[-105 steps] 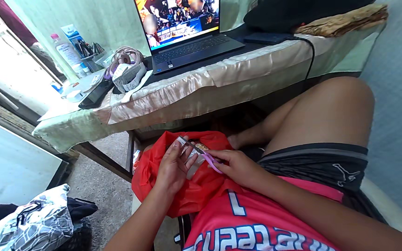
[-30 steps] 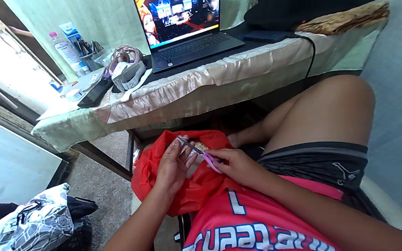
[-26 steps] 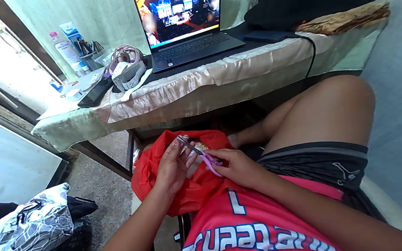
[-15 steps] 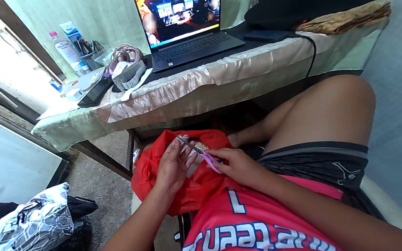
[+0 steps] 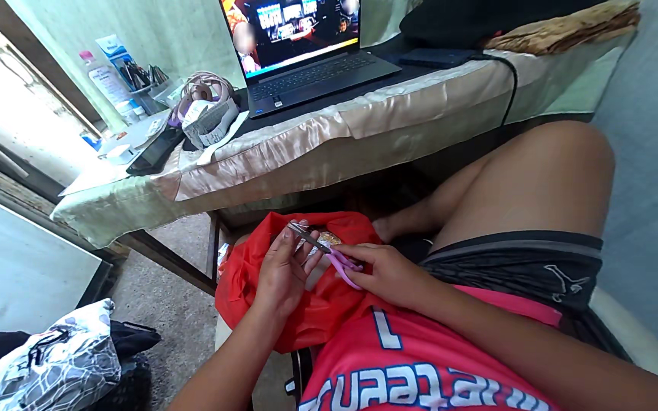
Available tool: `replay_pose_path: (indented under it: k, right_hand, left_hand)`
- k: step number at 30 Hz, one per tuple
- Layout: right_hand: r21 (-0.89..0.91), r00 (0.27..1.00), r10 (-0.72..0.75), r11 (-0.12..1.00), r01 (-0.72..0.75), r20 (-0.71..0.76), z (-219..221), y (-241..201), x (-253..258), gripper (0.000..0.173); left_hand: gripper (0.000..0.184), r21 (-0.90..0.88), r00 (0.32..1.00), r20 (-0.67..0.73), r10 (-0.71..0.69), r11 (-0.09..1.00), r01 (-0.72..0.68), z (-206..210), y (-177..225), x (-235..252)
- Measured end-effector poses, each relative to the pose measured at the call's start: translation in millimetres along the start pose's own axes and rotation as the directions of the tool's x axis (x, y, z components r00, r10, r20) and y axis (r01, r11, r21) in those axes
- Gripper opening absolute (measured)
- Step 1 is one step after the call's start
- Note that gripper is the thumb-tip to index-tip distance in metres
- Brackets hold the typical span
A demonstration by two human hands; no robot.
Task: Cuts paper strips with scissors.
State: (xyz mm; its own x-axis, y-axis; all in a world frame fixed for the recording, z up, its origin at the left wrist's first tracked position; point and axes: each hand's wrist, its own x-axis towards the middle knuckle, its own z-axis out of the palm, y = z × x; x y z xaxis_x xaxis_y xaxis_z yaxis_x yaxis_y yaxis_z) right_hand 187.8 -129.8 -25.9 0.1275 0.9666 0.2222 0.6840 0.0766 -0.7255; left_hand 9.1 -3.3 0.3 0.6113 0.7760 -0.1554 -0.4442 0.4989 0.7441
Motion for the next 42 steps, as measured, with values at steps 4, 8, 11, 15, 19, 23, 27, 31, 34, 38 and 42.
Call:
replay_pose_path:
  k: [4, 8, 11, 15, 19, 23, 27, 31, 34, 38, 42]
  right_hand:
    - [0.002, 1.000, 0.003, 1.000, -0.003, -0.009, 0.8, 1.1, 0.3, 0.042]
    - [0.022, 1.000, 0.007, 1.000, -0.007, -0.014, 1.6, 1.5, 0.3, 0.040]
    - [0.035, 1.000, 0.002, 0.999, -0.002, -0.012, 1.5, 1.1, 0.2, 0.039]
    - [0.009, 1.000, 0.005, 1.000, -0.005, -0.006, 1.1, 0.2, -0.3, 0.042]
    - [-0.018, 1.000, -0.009, 1.000, 0.009, -0.017, 2.6, 1.1, -0.1, 0.043]
    - [-0.015, 0.999, -0.009, 1.000, 0.008, -0.037, 3.1, 2.6, 0.0, 0.038]
    - [-0.032, 1.000, -0.012, 0.999, 0.012, -0.016, 3.5, 1.1, -0.6, 0.043]
    - [-0.013, 0.999, -0.018, 1.000, 0.017, -0.029, 3.9, 2.5, -0.2, 0.039]
    - [-0.031, 1.000, -0.006, 1.000, 0.005, -0.009, 3.5, 0.3, -0.9, 0.042]
    - [-0.011, 0.999, -0.029, 1.000, 0.029, -0.025, 4.1, 1.6, 0.1, 0.039]
    - [-0.044, 1.000, -0.015, 0.999, 0.015, 0.004, 1.3, -1.9, -0.9, 0.044]
  left_hand:
    - [0.036, 0.007, 1.000, -0.002, -0.004, 1.000, 0.004, 0.0, 0.3, 0.0]
    - [0.037, 0.008, 1.000, -0.011, -0.008, 1.000, 0.008, 0.5, 0.1, -0.1]
    - [0.037, 0.005, 1.000, -0.014, -0.008, 1.000, 0.008, 1.0, 0.1, -0.4]
    - [0.038, 0.004, 1.000, -0.009, -0.009, 1.000, 0.009, 1.3, 0.3, -0.9]
    - [0.036, -0.002, 1.000, -0.021, -0.008, 1.000, 0.008, 1.5, 0.4, -1.2]
    - [0.037, 0.006, 1.000, -0.008, -0.011, 1.000, 0.011, 1.1, 0.0, -1.4]
    - [0.037, 0.006, 1.000, -0.011, -0.015, 1.000, 0.015, 1.4, -0.1, -2.0]
    - [0.039, -0.005, 1.000, -0.013, -0.023, 1.000, 0.023, 1.5, 0.5, -2.8]
    - [0.038, 0.001, 1.000, -0.013, -0.027, 1.000, 0.027, 1.9, 0.5, -3.6]
    - [0.038, 0.001, 1.000, -0.013, -0.024, 1.000, 0.024, 2.1, 0.7, -4.6]
    - [0.038, 0.017, 1.000, -0.014, -0.026, 0.999, 0.027, 2.7, 0.5, -4.5]
